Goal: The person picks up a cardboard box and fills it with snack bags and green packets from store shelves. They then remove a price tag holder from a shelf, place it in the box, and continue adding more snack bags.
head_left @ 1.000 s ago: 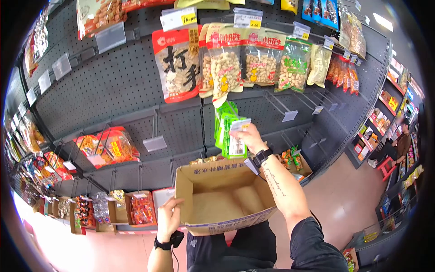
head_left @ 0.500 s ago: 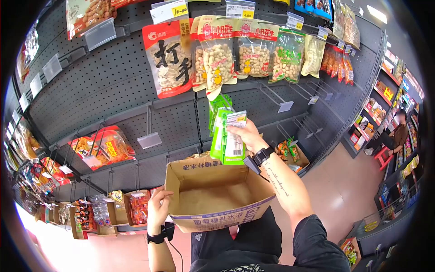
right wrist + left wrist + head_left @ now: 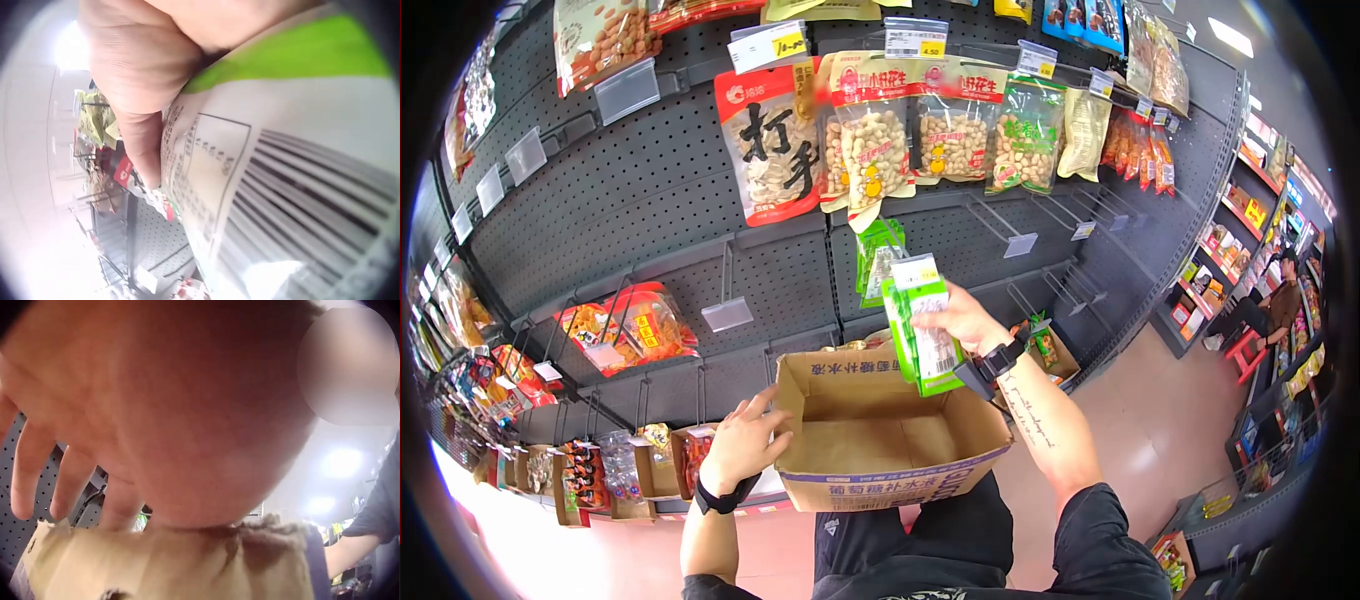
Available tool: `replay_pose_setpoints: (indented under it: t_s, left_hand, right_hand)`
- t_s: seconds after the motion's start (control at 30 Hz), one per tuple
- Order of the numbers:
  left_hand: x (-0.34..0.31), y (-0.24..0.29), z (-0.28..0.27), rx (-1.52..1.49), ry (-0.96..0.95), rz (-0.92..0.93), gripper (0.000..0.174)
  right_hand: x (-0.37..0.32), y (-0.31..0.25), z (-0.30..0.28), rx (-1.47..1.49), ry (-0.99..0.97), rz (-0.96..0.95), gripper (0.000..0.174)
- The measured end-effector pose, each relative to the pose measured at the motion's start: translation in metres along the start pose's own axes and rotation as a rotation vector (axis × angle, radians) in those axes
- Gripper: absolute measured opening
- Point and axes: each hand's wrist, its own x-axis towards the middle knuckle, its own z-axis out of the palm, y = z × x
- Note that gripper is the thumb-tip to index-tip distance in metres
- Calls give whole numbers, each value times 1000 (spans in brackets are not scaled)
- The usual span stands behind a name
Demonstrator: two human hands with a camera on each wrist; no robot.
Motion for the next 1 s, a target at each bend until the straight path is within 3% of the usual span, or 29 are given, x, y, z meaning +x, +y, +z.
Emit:
replay_pose_setpoints:
  t_s: [0.13,0.2,0.27,0.37,0.4,0.43,0.47,0.5,0.57,0.6,0.67,0.73,0.8,0.87,1.0]
  left_hand:
    - [22,15,-17,84,-202,43,35]
    - [40,27,-25,199,-332,108,34]
    - [70,41,-33,238,-391,131,36]
    - [136,55,-44,126,-464,196,37]
    - [165,51,-34,64,-396,203,31]
    - [195,37,-9,47,-286,151,29]
    - [219,39,-1,177,-304,-1,29]
    - [239,34,13,207,-261,-126,36]
    - [259,27,39,-57,44,-327,63]
    - [265,25,56,-189,188,-406,74]
    - [270,27,80,-386,387,-348,83]
    - [277,24,95,-425,421,-378,87]
    - [290,7,123,-428,570,-297,95]
    - [295,0,129,-597,530,-269,93]
    - [299,-3,137,-805,391,-245,94]
  right_hand:
    - [-12,22,-1,-20,-116,124,55]
    - [-20,35,3,-318,-158,108,55]
    - [-33,25,22,-818,-237,8,63]
    - [-32,60,36,-1110,-475,-107,67]
    - [-32,71,39,-1214,-502,-174,67]
    - [-33,80,44,-1284,-507,-105,68]
    - [-35,89,48,-1355,-510,-39,69]
    - [-36,103,47,-1404,-543,-29,73]
    - [-43,118,46,-1540,-560,-51,81]
    - [-48,102,60,-1638,-551,81,80]
    - [-51,89,66,-1595,-479,90,74]
    - [-53,88,65,-1545,-465,128,70]
    - [-59,97,60,-1480,-462,177,66]
    - [-62,105,51,-1414,-569,127,57]
    - [-61,111,40,-1319,-485,151,54]
